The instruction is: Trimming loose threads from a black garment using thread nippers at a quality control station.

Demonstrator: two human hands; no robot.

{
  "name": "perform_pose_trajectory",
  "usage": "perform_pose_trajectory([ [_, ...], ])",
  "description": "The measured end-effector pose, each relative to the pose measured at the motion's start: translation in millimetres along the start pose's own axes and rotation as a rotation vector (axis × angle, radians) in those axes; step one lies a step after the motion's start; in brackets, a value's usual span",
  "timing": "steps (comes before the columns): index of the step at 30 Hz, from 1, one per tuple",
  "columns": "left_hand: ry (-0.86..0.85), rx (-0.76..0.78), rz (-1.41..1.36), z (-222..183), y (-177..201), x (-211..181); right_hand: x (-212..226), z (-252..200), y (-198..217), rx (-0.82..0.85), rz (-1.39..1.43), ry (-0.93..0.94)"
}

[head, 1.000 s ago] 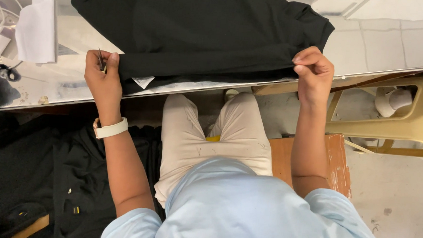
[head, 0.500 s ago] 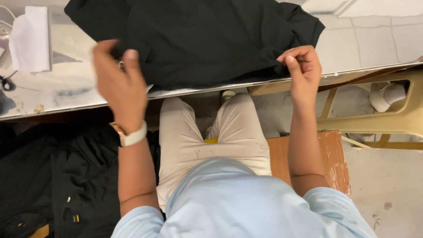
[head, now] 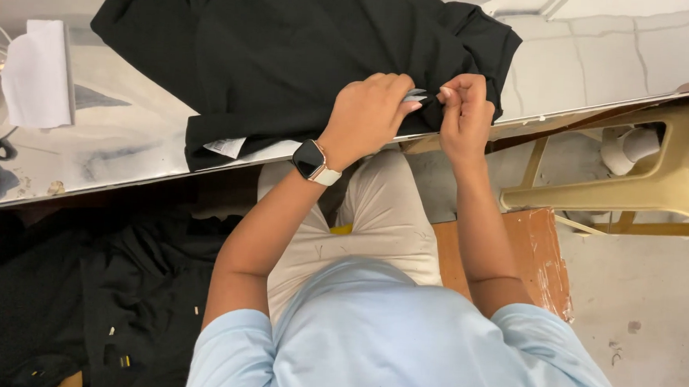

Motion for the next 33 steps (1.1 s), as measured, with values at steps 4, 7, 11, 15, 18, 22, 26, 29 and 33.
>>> perform_pose_trajectory([
  [4, -0.038, 0.032, 0.055, 3.2, -0.2, -5.9, -5.0, 1.1, -4.0, -0.011, -0.021, 0.028],
  [7, -0.092, 0.051, 0.138, 8.5, -6.0, -9.1, -2.0, 2.3, -4.8, -0.009, -0.033, 0.033],
  [11, -0.138, 0.043, 0.232, 15.9, -14.8, -12.6, -7.7, 2.2, -5.2, 0.007, -0.024, 0.036],
  [15, -0.077, -0.002, 0.044, 12.2, 7.2, -6.4, -7.2, 4.3, -7.3, 0.016, 0.079, -0.009],
  [18, 0.110, 0.107, -0.199, -0.9, 32.2, 2.9, -2.1, 3.9, -7.3, 0.036, 0.140, -0.106],
  [22, 0.236, 0.214, -0.337, -27.3, 32.4, 22.4, 3.1, 6.2, -7.8, 0.080, 0.182, -0.160],
  [26, 0.371, 0.167, -0.483, -42.5, 29.5, 48.3, 5.9, 8.3, -4.1, 0.116, 0.222, -0.175],
  [29, 0.396, 0.077, -0.699, -43.8, 36.6, 49.7, 0.3, 8.7, -1.9, 0.122, 0.290, -0.208],
  [33, 0.391, 0.029, -0.791, -44.9, 40.3, 49.1, -2.0, 8.4, -0.7, 0.133, 0.307, -0.243],
])
Point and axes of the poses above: each hand's wrist, its own z-axis towards the middle knuckle, its own y-axis out of the back of the hand, x = y × z, the point moved 7 cm from there along z, towards the middle knuckle, and after that the axes turned 10 degrees about -y, right-handed, at the moved point
